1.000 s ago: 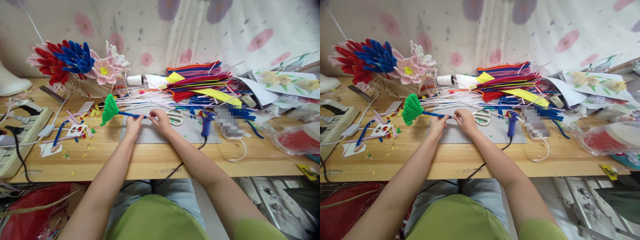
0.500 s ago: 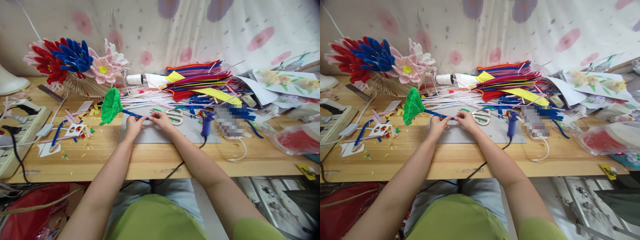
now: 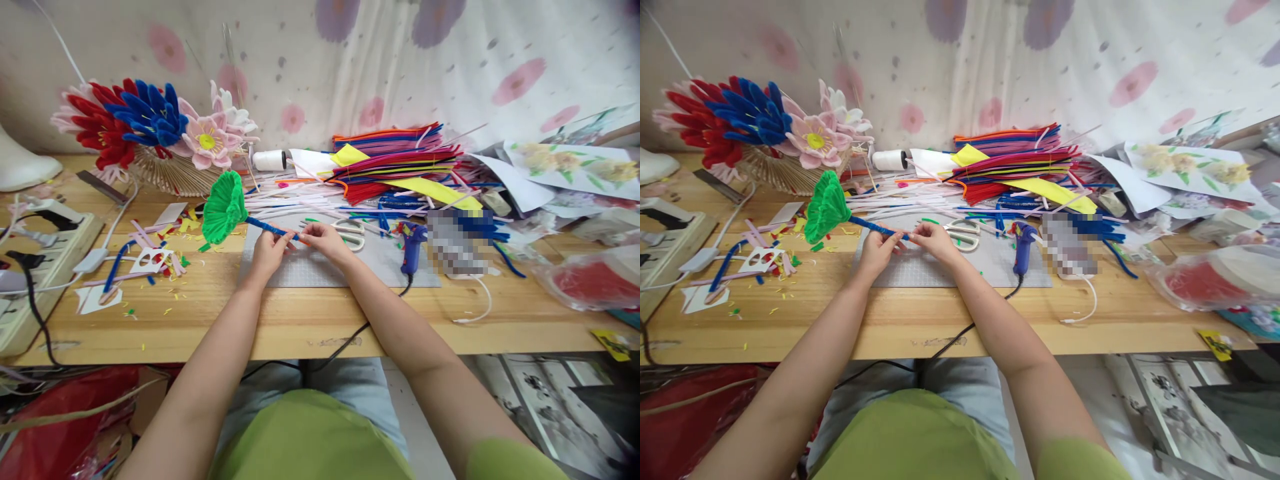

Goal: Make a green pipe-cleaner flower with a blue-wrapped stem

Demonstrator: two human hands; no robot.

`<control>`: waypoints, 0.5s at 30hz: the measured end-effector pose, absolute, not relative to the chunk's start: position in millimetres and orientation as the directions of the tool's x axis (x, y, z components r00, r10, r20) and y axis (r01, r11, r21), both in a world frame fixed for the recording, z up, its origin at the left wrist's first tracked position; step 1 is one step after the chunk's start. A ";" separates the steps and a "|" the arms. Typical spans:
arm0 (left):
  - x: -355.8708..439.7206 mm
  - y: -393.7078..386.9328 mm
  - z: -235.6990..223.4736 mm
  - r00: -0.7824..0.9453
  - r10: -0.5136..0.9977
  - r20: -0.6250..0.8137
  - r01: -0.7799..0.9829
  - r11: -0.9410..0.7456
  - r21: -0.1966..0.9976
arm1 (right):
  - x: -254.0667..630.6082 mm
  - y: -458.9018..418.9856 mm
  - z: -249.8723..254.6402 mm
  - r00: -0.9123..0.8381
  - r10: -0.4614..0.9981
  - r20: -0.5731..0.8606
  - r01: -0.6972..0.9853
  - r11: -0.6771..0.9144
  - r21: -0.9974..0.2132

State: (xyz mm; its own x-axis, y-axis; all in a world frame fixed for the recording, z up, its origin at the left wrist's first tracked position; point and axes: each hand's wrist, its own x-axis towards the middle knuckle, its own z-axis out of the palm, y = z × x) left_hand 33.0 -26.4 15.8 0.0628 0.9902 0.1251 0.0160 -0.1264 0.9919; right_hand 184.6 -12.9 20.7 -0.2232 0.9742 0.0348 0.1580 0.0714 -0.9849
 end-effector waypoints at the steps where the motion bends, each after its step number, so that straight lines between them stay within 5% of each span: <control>1: 32.5 -27.1 16.4 0.066 0.988 0.142 0.024 -0.143 0.989 | 185.1 -12.7 19.9 -0.223 0.974 0.042 0.153 0.078 -0.985; 8: 29.8 -30.8 17.7 0.031 0.973 0.229 0.197 -0.231 0.953 | 184.3 -14.1 19.3 -0.223 0.972 0.073 0.139 0.106 -0.985; 15: 31.4 -30.3 19.2 0.000 0.981 0.196 0.131 -0.194 0.972 | 191.2 -17.0 28.9 -0.325 0.943 0.067 0.143 0.120 -0.982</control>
